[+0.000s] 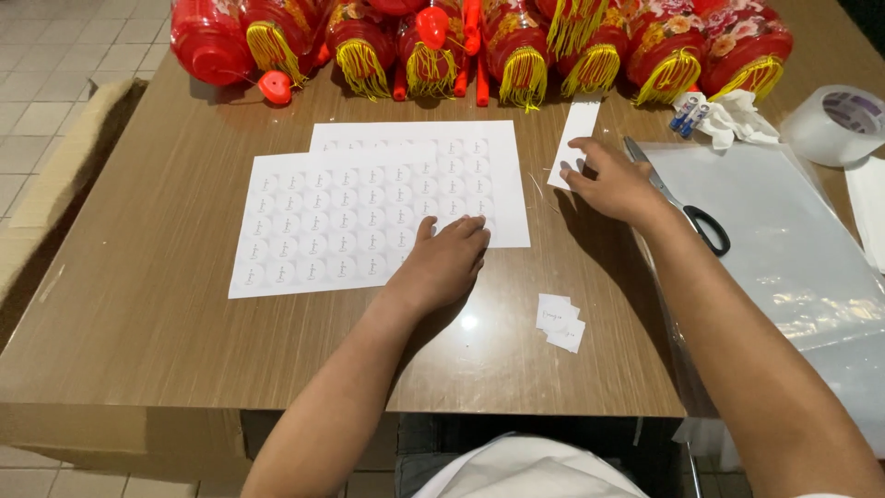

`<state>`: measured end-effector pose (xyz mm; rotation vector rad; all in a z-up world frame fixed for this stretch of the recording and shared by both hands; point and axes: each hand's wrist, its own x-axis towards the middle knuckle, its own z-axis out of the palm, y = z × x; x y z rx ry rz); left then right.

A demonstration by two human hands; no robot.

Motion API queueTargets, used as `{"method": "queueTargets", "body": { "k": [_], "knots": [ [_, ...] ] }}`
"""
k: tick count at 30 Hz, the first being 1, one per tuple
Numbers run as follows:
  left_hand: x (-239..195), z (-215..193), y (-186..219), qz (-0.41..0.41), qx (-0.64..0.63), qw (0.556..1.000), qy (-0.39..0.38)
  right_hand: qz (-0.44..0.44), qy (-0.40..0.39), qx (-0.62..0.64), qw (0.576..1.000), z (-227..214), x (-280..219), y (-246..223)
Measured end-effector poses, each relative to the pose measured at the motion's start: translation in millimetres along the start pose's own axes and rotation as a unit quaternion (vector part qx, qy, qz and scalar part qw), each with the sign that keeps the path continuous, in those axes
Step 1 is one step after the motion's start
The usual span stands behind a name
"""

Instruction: Cutting paper labels with scissors and assembling decorative lanterns by inserting batteries and attaching handles.

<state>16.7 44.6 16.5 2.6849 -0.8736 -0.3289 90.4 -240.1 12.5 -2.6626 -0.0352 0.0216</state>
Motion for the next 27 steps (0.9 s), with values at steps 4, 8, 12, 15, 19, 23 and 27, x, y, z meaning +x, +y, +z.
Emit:
{"method": "queueTargets", "body": {
  "k": [4, 8, 12, 15, 19, 23, 27],
  "knots": [
    [2.1, 0.2, -0.8, 0.0, 0.002, 1.0, -0.002, -0.023, 0.016, 0.005, 1.0, -5.2, -22.7, -36.2],
    [0.5, 2.5, -0.2, 0.005, 0.008, 1.0, 0.005, -0.007, 0.027, -0.032, 0.999, 8.7, -18.4, -34.1],
    [2.1, 1.9, -1.6, -0.001, 0.003, 1.0, -0.006, 0.037, 0.079, -0.045, 0.995, 7.3, 11.3, -6.1],
    [3.6, 6.3, -4.7, 0.004, 0.011, 1.0, -0.002, 0.06, 0.105, -0.046, 0.992, 5.5, 29.8, 12.2],
    [0.8, 4.0, -2.5, 0.005, 0.015, 1.0, -0.003, 0.037, 0.099, -0.005, 0.994, -3.6, 43.7, 36.9],
    [0.3, 0.5, -1.2, 0.003, 0.012, 1.0, -0.003, -0.068, 0.094, 0.013, 0.993, -25.6, 48.8, 32.2],
    [-1.5, -0.7, -0.7, 0.005, 0.003, 1.0, -0.004, -0.042, 0.048, -0.111, 0.992, -7.0, 112.5, 73.5]
  ]
}}
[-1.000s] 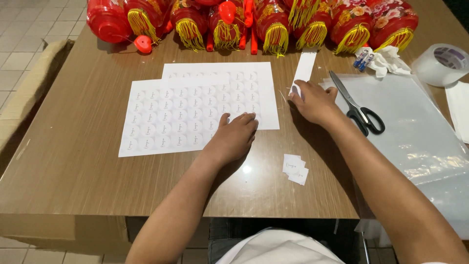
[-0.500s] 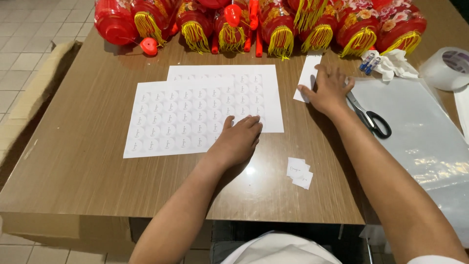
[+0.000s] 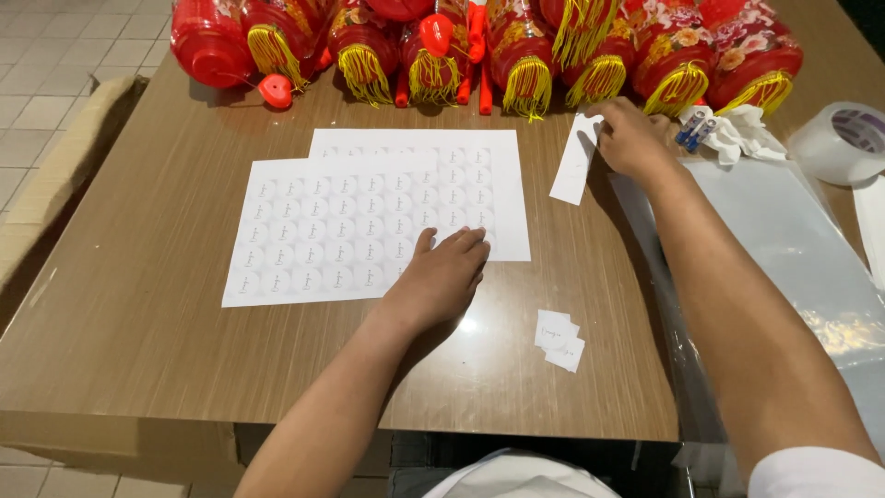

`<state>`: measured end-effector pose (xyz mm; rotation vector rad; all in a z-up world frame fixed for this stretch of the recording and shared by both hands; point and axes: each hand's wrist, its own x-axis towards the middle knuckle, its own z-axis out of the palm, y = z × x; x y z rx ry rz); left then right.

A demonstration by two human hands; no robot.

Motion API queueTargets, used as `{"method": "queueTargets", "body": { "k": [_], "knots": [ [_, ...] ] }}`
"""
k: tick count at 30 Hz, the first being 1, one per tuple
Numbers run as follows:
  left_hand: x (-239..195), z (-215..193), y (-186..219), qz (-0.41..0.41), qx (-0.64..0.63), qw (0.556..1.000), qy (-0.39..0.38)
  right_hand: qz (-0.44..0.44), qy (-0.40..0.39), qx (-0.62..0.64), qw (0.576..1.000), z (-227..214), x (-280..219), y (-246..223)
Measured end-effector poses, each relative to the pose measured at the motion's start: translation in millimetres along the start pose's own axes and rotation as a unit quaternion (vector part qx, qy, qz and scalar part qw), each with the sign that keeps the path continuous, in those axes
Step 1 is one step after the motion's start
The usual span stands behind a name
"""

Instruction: Cutting paper labels with scissors and assembling decorative lanterns by inserting batteries and attaching handles.

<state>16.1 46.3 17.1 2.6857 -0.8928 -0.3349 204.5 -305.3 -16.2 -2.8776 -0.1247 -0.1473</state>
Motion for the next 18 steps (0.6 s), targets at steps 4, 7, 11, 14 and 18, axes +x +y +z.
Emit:
{"method": "queueTargets", "body": {
  "k": [4, 7, 11, 14, 18],
  "knots": [
    [-0.2, -2.4, 1.7, -0.001, -0.004, 1.0, -0.002, -0.004, 0.001, -0.046, 0.999, 16.9, 31.2, 0.4],
    [-3.1, -7.0, 4.4, -0.008, -0.008, 1.0, -0.005, 0.017, -0.007, -0.075, 0.997, -2.9, 20.1, -25.4],
    [-2.9, -7.5, 6.2, -0.002, -0.003, 1.0, -0.007, -0.001, -0.027, -0.085, 0.996, -14.8, 14.6, -24.9],
    [-3.5, -10.1, 7.7, -0.004, -0.003, 1.0, -0.007, -0.025, -0.032, -0.126, 0.991, -34.9, -11.3, -34.6],
    [-4.2, -11.7, 8.5, 0.001, -0.01, 1.0, -0.009, -0.04, -0.018, -0.15, 0.988, -26.0, -10.4, -9.9]
  ]
}}
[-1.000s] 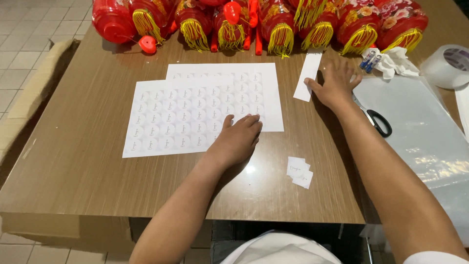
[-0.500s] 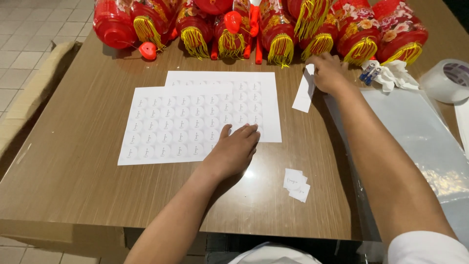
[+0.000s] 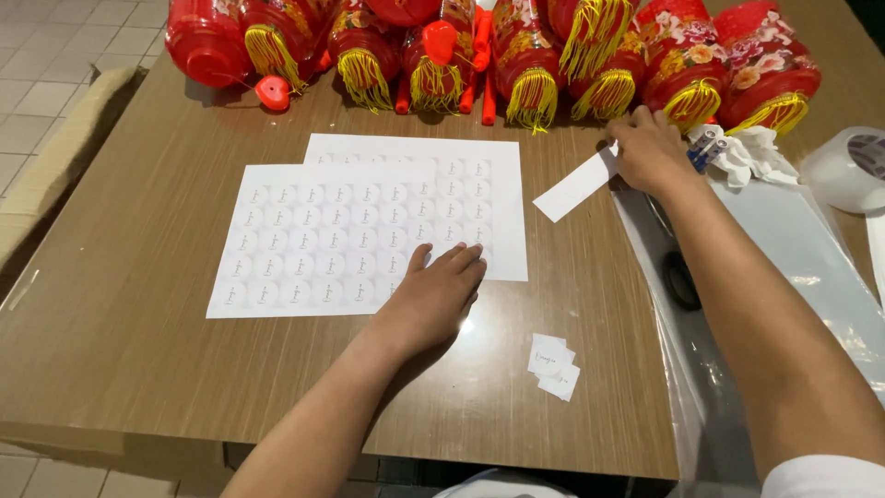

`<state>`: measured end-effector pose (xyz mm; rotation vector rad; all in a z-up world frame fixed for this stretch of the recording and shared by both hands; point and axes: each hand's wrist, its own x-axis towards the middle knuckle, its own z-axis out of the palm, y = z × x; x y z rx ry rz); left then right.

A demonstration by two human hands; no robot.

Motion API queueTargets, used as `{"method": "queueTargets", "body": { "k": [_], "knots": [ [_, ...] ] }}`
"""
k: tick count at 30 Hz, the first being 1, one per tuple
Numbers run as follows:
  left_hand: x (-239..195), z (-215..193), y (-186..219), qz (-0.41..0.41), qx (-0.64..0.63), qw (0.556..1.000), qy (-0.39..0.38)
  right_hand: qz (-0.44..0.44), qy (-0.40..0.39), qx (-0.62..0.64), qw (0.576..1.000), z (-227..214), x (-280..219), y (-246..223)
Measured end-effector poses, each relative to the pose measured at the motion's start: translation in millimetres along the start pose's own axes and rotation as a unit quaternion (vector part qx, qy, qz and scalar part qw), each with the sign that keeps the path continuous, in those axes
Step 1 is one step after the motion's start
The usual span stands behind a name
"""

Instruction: Cutting paper labels with scissors and assembling decorative lanterns by inserting batteries and attaching handles.

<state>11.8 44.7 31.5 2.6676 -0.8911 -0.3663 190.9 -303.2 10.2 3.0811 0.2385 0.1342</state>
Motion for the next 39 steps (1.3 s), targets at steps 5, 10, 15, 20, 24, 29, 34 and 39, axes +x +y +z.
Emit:
{"method": "queueTargets", "body": {
  "k": [5, 10, 15, 20, 24, 29, 34, 39],
  "knots": [
    [0.8, 0.8, 1.4, -0.002, -0.007, 1.0, -0.005, 0.001, 0.008, 0.073, 0.997, 25.2, -1.1, 30.4],
    [0.7, -1.6, 1.5, -0.003, -0.002, 1.0, -0.011, -0.044, -0.07, 0.185, 0.979, -61.6, -65.5, -37.0],
    [0.4, -1.0, 1.7, -0.006, -0.008, 1.0, -0.009, -0.072, -0.07, 0.068, 0.993, -4.1, -46.7, -16.8],
    [-1.3, -4.1, 3.5, -0.008, 0.001, 1.0, -0.009, -0.044, -0.038, 0.085, 0.995, -1.8, -34.9, -22.6],
    [-1.6, -3.9, 3.8, -0.007, -0.001, 1.0, -0.01, -0.011, -0.003, 0.111, 0.994, 22.5, -13.3, -18.1],
    [-4.2, -2.4, 4.7, -0.009, -0.005, 1.0, -0.001, 0.002, 0.019, 0.148, 0.989, 35.0, -0.8, -18.7],
    [-1.7, -8.9, 1.9, -0.006, -0.013, 1.0, 0.011, -0.007, 0.021, 0.236, 0.971, -22.9, -41.7, -63.2],
    [8.6, -0.1, -25.6, -0.017, -0.013, 0.983, 0.185, -0.101, -0.197, 0.31, 0.925, -98.5, -132.3, -126.0]
  ]
}}
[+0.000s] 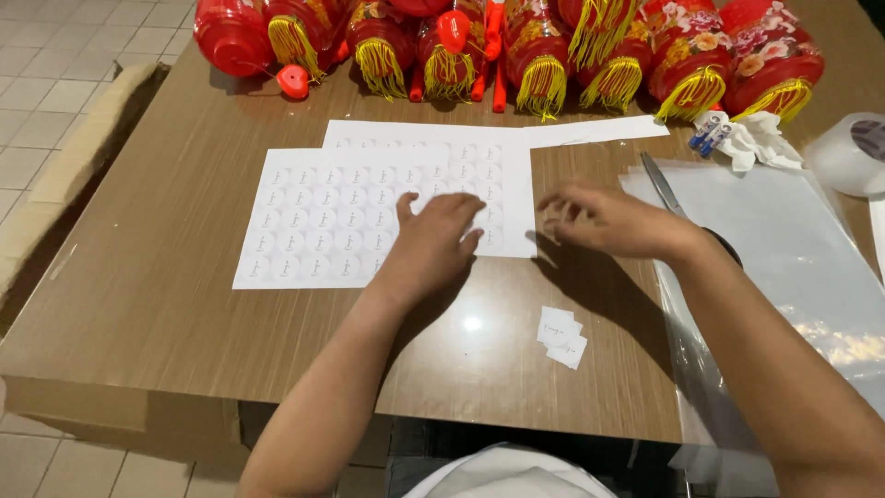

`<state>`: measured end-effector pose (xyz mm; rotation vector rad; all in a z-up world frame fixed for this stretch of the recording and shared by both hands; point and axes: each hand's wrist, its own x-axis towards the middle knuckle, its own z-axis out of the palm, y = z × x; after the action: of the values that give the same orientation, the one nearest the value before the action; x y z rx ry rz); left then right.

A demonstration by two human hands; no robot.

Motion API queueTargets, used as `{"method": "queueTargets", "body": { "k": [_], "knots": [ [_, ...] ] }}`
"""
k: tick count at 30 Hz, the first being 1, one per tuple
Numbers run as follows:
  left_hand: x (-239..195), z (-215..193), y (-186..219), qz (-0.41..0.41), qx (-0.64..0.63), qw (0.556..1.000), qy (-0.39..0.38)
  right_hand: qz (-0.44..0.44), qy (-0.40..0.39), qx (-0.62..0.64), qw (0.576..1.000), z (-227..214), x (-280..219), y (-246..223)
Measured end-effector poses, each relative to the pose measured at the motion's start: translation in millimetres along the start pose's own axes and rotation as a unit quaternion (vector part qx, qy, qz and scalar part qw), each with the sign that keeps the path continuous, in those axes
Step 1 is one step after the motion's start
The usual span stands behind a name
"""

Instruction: Cutting paper labels with scissors and assembling decorative lanterns by inserting batteries and attaching handles.

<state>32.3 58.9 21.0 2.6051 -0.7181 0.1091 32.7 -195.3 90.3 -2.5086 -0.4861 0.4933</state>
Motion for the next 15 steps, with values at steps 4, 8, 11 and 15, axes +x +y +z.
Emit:
{"method": "queueTargets", "body": {
  "k": [4, 8, 11, 15],
  "knots": [
    [0.8, -6.3, -36.1, -0.016, 0.012, 0.987, 0.157, -0.002, -0.052, -0.014, 0.999, 8.5, -37.3, -25.8],
    [-21.6, -52.8, -31.0, -0.168, -0.029, 0.983, 0.074, 0.006, -0.061, -0.003, 0.998, 13.1, -66.9, -28.5],
    [-43.0, -51.2, -30.2, -0.235, 0.0, 0.963, -0.134, 0.004, -0.071, 0.019, 0.997, 22.0, -86.1, -5.2],
    [-69.5, -42.4, -39.2, -0.228, 0.06, 0.932, -0.275, -0.036, -0.055, 0.05, 0.997, 39.3, -107.6, 19.5]
  ]
}}
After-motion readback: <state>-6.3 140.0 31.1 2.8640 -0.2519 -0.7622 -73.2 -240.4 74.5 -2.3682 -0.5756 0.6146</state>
